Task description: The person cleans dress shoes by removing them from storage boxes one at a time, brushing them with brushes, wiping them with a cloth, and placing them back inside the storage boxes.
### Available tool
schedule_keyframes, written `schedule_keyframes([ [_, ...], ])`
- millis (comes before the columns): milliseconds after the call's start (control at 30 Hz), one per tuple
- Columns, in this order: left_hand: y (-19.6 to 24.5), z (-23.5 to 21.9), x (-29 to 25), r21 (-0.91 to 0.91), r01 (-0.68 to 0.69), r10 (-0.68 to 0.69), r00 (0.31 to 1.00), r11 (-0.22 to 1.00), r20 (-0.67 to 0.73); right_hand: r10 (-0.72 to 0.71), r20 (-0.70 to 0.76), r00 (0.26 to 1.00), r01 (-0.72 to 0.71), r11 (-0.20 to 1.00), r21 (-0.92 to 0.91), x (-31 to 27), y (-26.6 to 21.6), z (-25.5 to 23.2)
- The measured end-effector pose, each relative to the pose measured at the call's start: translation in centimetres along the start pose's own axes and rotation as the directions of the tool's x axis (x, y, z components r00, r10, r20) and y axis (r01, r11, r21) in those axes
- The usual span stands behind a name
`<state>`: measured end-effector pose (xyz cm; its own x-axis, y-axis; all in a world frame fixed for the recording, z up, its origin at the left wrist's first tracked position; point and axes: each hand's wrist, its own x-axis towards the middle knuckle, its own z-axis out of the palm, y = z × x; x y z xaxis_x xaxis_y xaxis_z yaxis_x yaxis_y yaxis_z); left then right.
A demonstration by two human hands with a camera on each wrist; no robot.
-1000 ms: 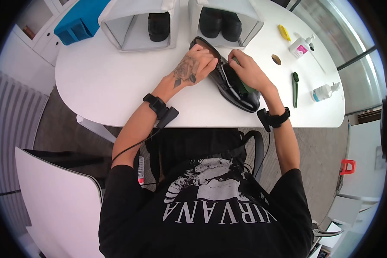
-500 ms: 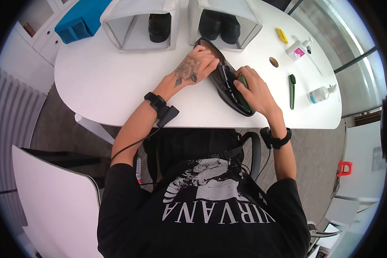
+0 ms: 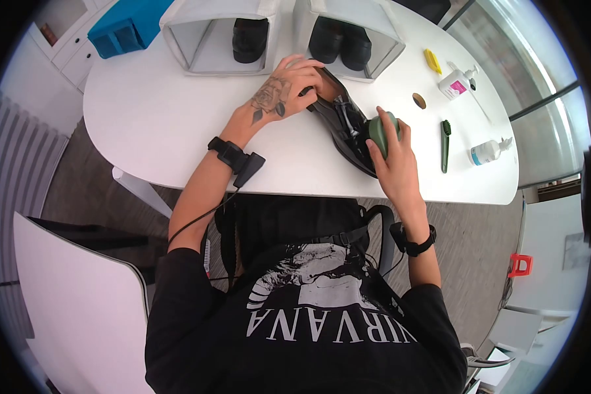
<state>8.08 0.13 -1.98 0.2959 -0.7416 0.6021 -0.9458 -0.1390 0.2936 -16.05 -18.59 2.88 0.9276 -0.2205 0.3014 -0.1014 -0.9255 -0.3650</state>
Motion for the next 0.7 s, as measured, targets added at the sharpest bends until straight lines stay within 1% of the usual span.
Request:
schedule_keyframes([
  [33,0.1,-0.3,-0.1,0.004,0.004,-0.004,1.0,1.0,-0.002,-0.005,0.001,1.0,0.005,1.0,0.001,0.1,0.2,-0.1],
  [100,0.4,-1.2,-0.4,-0.003,0.004,-0.004,0.997,1.0,0.078,0.0,-0.061,0.998,0.007,0.993,0.115,0.3,0.4,-0.4],
  [133,0.2,-1.3,-0.5,-0.001,-0.001,0.001,0.997,1.0,0.078,0.011,-0.072,0.997,-0.002,0.993,0.114,0.2,0.7,-0.4],
  [167,0.0,-1.0,-0.7,0.0,-0.035,0.035,0.998,0.999,0.06,0.015,-0.081,0.997,-0.006,0.993,0.114,0.1,1.2,-0.4],
  [200,-0.2,-0.9,-0.8,-0.001,-0.069,0.069,0.997,0.998,0.041,0.021,-0.124,0.992,-0.008,0.995,0.101,0.0,1.3,-0.5],
  [233,-0.3,-1.1,-0.6,-0.006,-0.076,0.076,0.996,0.997,0.04,0.024,-0.163,0.986,-0.01,0.996,0.086,-0.2,1.4,-0.6],
  [267,-0.2,-1.2,-0.6,-0.013,-0.073,0.073,0.996,0.997,0.058,0.027,-0.162,0.986,-0.014,0.997,0.082,-0.3,1.5,-0.9],
  [333,0.1,-1.5,-0.4,-0.019,-0.063,0.064,0.995,0.998,0.076,-0.037,-0.254,0.966,0.039,0.999,0.001,-0.4,1.3,-1.5],
  [367,0.6,-1.9,-0.1,-0.017,-0.055,0.057,0.991,0.998,0.124,-0.039,-0.252,0.967,0.041,0.999,0.003,-0.4,1.0,-1.8],
  [400,1.2,-1.9,0.2,-0.013,-0.051,0.052,0.983,0.999,0.174,-0.054,-0.254,0.966,0.047,0.998,-0.033,-0.4,0.8,-2.1],
  [433,1.9,-1.8,0.3,-0.011,-0.052,0.053,0.983,0.999,0.175,-0.068,-0.259,0.964,0.052,0.996,-0.069,-0.3,0.5,-2.3],
  [467,3.0,-1.5,0.2,-0.05,-0.02,0.023,0.997,0.999,0.07,-0.125,-0.267,0.956,0.1,0.989,-0.106,-0.2,0.3,-2.4],
  [500,3.8,-1.2,0.2,-0.095,0.007,-0.011,0.999,0.995,-0.034,-0.123,-0.269,0.955,0.097,0.989,-0.108,-0.2,-0.1,-2.5],
  [533,4.5,-1.8,0.6,-0.085,-0.019,0.012,0.997,0.996,-0.08,-0.149,-0.272,0.951,0.128,0.987,-0.094,-0.3,-0.5,-2.5],
  [567,4.8,-2.3,0.8,-0.084,-0.021,0.015,0.997,0.996,-0.081,-0.176,-0.276,0.945,0.16,0.984,-0.079,-0.4,-0.6,-2.6],
  [600,4.9,-2.8,0.8,-0.214,0.082,-0.095,0.994,0.973,-0.055,-0.223,-0.306,0.925,0.198,0.974,-0.111,-0.4,-0.5,-2.5],
  [633,4.9,-3.0,0.7,-0.338,0.186,-0.203,0.979,0.922,-0.013,-0.222,-0.305,0.926,0.198,0.974,-0.109,-0.2,-0.6,-2.6],
  [667,4.5,-3.2,0.6,-0.42,0.225,-0.238,0.971,0.879,0.021,-0.22,-0.299,0.929,0.202,0.975,-0.09,-0.1,-0.9,-2.9],
  [700,3.9,-3.1,0.6,-0.421,0.229,-0.242,0.97,0.878,0.023,-0.217,-0.291,0.932,0.206,0.976,-0.071,0.1,-1.1,-2.9],
])
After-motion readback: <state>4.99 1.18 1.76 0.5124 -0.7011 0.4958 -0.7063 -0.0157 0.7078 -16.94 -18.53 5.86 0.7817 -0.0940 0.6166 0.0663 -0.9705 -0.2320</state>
